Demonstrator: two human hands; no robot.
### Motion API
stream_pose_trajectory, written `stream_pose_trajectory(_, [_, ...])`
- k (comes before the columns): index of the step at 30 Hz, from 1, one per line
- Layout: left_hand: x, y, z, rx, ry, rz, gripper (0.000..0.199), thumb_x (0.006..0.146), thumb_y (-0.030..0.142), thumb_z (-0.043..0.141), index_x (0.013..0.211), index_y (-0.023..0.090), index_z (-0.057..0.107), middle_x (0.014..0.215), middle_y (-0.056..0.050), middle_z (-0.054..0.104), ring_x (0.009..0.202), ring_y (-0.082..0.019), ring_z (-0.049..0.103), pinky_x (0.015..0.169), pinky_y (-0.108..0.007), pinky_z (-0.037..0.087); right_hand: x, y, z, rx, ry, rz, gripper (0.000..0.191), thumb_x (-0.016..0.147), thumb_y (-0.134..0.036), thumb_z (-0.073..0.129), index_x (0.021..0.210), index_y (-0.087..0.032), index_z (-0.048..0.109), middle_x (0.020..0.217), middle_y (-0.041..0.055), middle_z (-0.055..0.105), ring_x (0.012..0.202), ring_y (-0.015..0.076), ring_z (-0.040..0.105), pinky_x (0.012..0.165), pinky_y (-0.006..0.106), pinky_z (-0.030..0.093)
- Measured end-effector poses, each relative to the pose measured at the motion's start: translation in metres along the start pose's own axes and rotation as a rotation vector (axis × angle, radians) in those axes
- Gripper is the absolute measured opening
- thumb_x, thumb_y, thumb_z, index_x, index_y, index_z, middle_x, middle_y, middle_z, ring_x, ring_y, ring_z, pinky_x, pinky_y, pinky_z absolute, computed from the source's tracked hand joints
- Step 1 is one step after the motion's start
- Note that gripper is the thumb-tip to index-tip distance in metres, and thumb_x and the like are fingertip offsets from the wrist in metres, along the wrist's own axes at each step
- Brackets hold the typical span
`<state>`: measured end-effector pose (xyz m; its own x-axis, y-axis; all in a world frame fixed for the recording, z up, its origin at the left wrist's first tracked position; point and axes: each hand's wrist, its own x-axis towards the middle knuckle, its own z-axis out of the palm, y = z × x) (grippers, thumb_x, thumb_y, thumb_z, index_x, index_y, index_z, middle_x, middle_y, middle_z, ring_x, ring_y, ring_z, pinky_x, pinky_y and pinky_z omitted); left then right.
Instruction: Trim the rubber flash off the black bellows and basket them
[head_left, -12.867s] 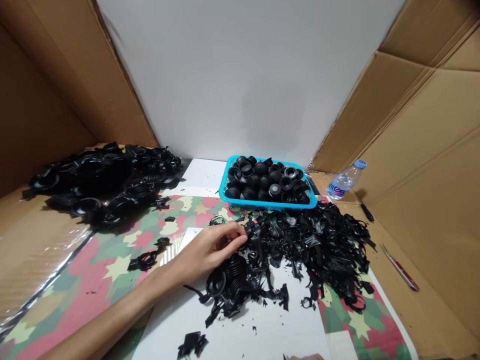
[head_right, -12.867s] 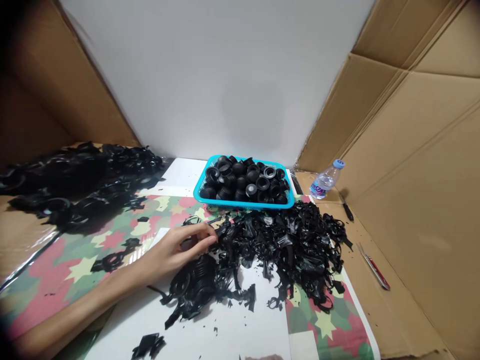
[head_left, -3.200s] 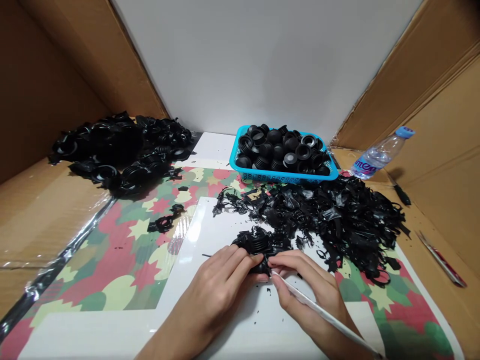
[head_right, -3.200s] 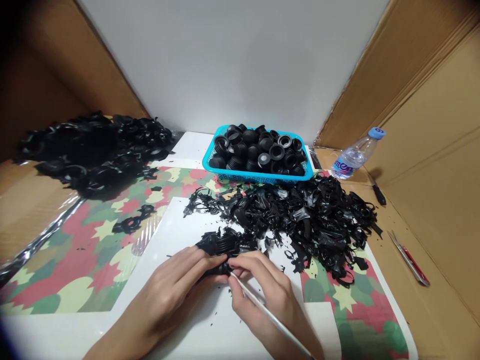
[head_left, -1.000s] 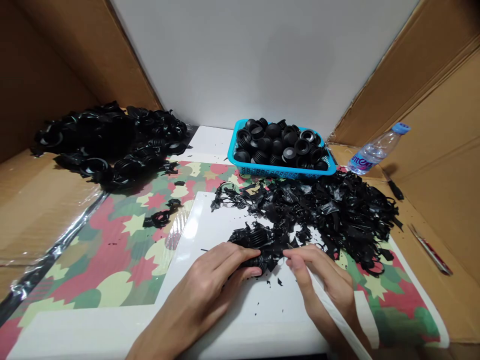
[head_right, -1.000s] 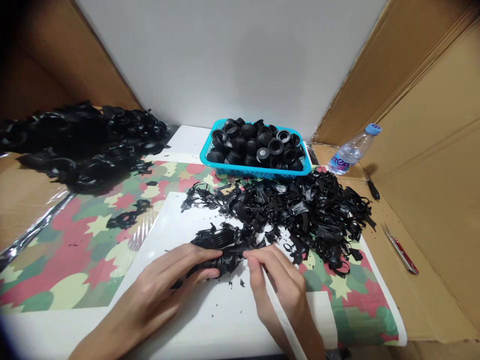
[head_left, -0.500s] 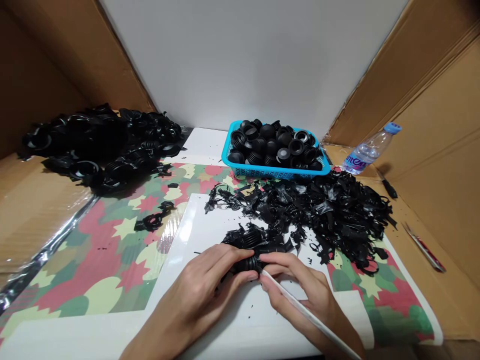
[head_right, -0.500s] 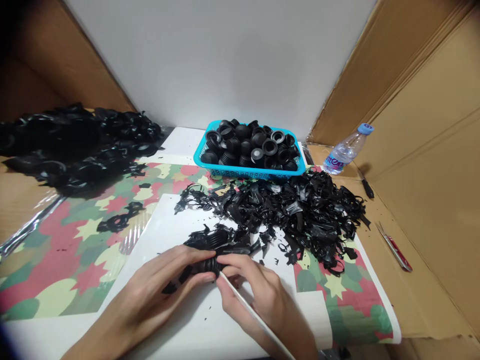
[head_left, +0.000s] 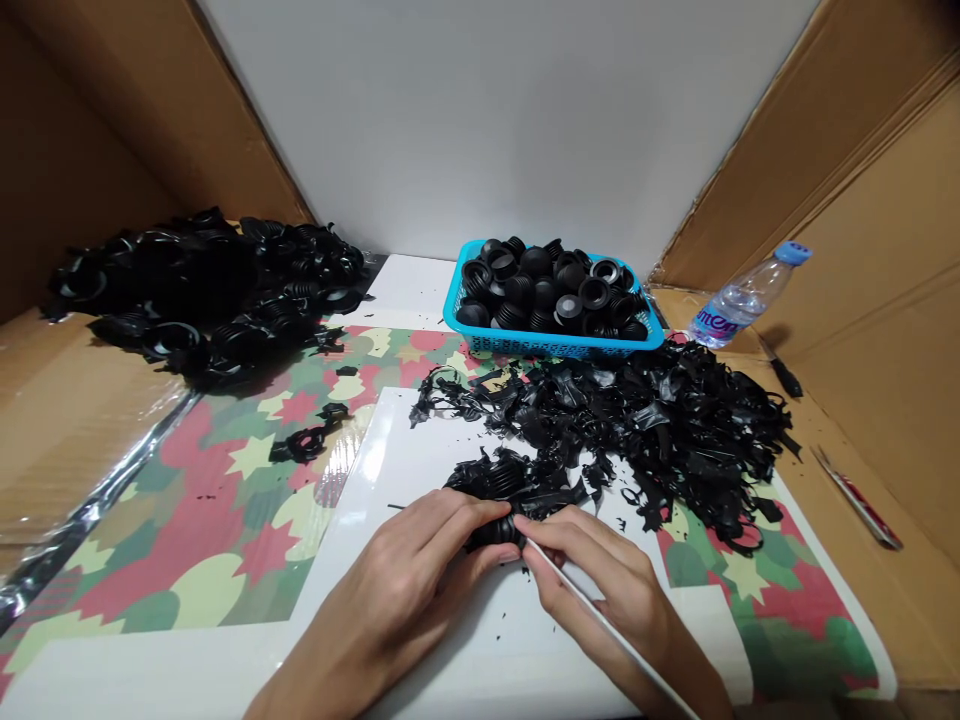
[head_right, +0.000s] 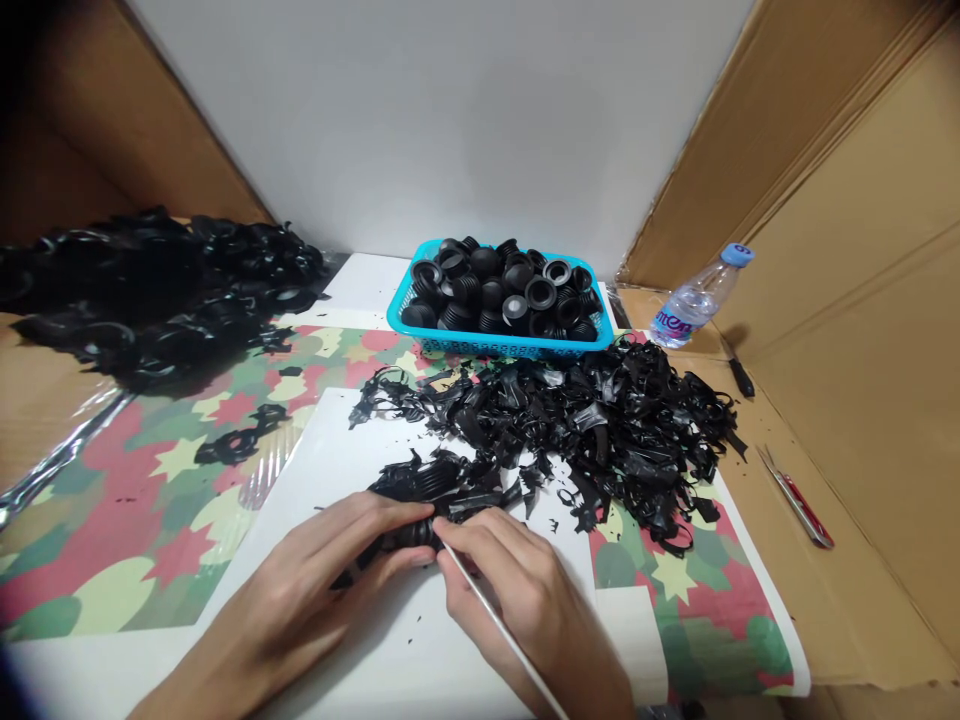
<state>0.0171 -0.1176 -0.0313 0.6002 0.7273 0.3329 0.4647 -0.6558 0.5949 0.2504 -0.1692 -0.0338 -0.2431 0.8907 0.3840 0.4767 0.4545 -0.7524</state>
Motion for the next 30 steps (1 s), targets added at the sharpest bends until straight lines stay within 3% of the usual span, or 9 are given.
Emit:
stream_pose_trajectory(6, [-0.002, 0.000, 0.002, 0.036, -0.007, -0.002, 0.022, 0.116, 0.023, 0.063, 0.137, 0.022, 0.067, 0.112, -0.006, 0.077, 0.096, -0.020, 0.076, 0.086, -0.029, 0.058, -0.002, 0.001, 0.003, 0.004, -0.022, 0.068, 0.026, 0.112, -0.010, 0.055, 0.133, -0.022, 0.064, 0.107, 0.0046, 0.073, 0.097, 0.0193, 0.074, 0.087, 0.030, 0.060])
stream_pose_trajectory(15, [0.001, 0.009, 0.000, 0.077, 0.089, 0.049, 0.014, 0.117, 0.025, 0.062, 0.124, 0.019, 0.072, 0.106, -0.004, 0.081, 0.092, -0.017, 0.078, 0.087, -0.026, 0.058, 0.001, -0.003, 0.006, -0.204, 0.004, 0.005, 0.023, 0.114, -0.011, 0.047, 0.131, -0.020, 0.061, 0.105, 0.0080, 0.075, 0.097, 0.0223, 0.078, 0.084, 0.031, 0.067])
stream_pose_trajectory(23, [-0.004, 0.000, 0.007, 0.112, 0.094, 0.045, 0.013, 0.114, 0.021, 0.065, 0.125, 0.021, 0.070, 0.102, -0.004, 0.080, 0.087, -0.019, 0.079, 0.081, -0.030, 0.059, -0.001, 0.000, 0.015, -0.326, 0.129, 0.022, 0.023, 0.117, -0.014, 0.046, 0.131, -0.019, 0.062, 0.103, 0.0075, 0.077, 0.092, 0.0217, 0.080, 0.083, 0.031, 0.066])
stream_pose_trajectory(27, [-0.011, -0.010, 0.010, 0.095, 0.087, 0.021, 0.013, 0.113, 0.018, 0.064, 0.123, 0.024, 0.070, 0.104, -0.003, 0.080, 0.089, -0.018, 0.080, 0.083, -0.029, 0.059, 0.002, 0.008, 0.019, -0.399, 0.297, 0.091, 0.022, 0.116, -0.015, 0.047, 0.129, -0.018, 0.064, 0.105, 0.0092, 0.076, 0.094, 0.0222, 0.080, 0.084, 0.033, 0.065])
stream_pose_trajectory(30, [-0.015, -0.015, 0.009, 0.071, 0.050, -0.010, 0.017, 0.113, 0.023, 0.066, 0.130, 0.028, 0.069, 0.111, -0.003, 0.080, 0.096, -0.019, 0.080, 0.089, -0.029, 0.061, 0.003, 0.010, 0.014, -0.324, 0.291, 0.153, 0.020, 0.116, -0.018, 0.051, 0.129, -0.021, 0.067, 0.110, 0.0078, 0.076, 0.100, 0.0211, 0.079, 0.089, 0.031, 0.064])
